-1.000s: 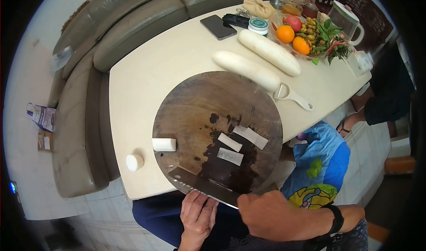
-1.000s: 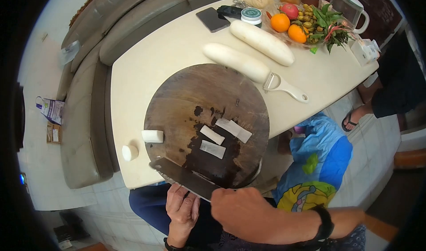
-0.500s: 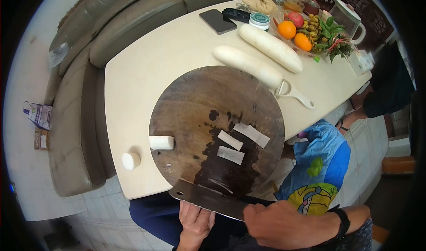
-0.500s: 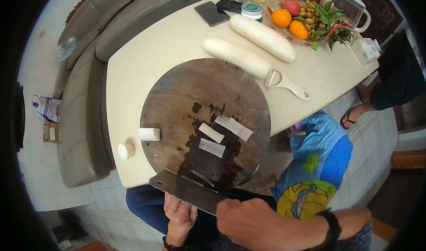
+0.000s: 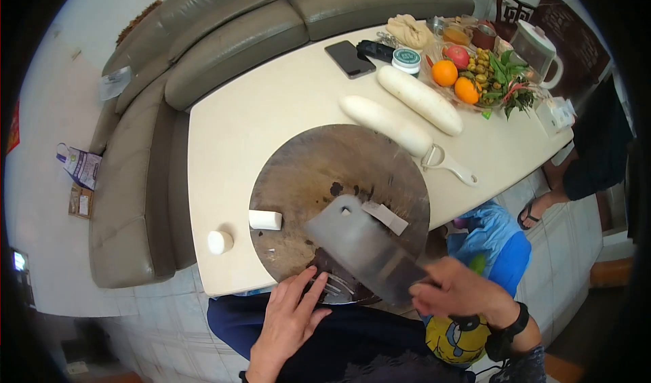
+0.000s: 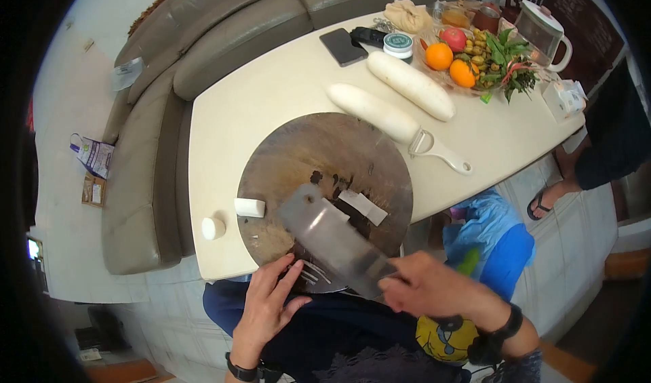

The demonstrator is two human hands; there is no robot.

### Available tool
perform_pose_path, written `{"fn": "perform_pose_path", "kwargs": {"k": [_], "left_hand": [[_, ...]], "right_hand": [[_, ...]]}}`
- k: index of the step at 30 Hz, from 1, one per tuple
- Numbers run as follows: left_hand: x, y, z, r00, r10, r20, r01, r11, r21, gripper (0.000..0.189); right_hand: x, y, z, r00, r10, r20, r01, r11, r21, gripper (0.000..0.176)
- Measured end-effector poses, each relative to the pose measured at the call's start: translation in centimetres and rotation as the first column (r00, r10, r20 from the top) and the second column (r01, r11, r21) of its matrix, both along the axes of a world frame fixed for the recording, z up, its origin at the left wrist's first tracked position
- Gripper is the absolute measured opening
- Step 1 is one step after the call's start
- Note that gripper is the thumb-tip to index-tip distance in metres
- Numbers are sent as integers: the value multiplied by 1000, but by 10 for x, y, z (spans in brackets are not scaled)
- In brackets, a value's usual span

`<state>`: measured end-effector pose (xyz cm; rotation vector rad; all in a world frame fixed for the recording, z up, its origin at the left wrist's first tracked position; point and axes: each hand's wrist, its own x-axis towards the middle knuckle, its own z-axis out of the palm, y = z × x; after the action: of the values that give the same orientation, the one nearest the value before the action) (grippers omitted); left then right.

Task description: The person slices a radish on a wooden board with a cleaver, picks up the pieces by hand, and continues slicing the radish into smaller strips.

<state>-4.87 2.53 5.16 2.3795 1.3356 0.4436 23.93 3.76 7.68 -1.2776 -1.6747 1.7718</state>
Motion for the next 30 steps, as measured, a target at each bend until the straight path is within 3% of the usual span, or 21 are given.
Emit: {"fn": "perform_pose_path", "kwargs": {"k": [1,2,5,8,13,20,29,30], "left_hand": [[3,6,7,996,-64,-63,63,998,-18,63],[7,12,13,996,-58,-68,58,998,-10,63],[16,17,24,977,-113,-179,100,992,-83,55],[16,17,19,976,-138,-171,129,990,-63,47],[17,-3,8,988,-78,-132,81,997,15,27],[10,-8,-3,982,-124,-140,139,986,97,26],[23,-24,-7,985,-10,-173,43,981,188,25],[24,-31,-8,996,-5,-89,19,988,150,25]], "right_hand": [[11,2,-5,993,-78,-91,52,966,-255,20],[23,3,-14,993,-71,-96,46,968,-247,20],[40,4,-32,875,-341,-343,221,913,-343,22],[46,5,-42,806,-411,-425,287,900,-328,22],[51,0,-48,845,-273,-459,175,954,-244,27],[55,2,-54,857,-224,-465,177,974,-144,28],[61,-4,-62,854,-254,-454,214,967,-137,27],[62,-4,-62,853,-258,-454,218,966,-139,27]]}}
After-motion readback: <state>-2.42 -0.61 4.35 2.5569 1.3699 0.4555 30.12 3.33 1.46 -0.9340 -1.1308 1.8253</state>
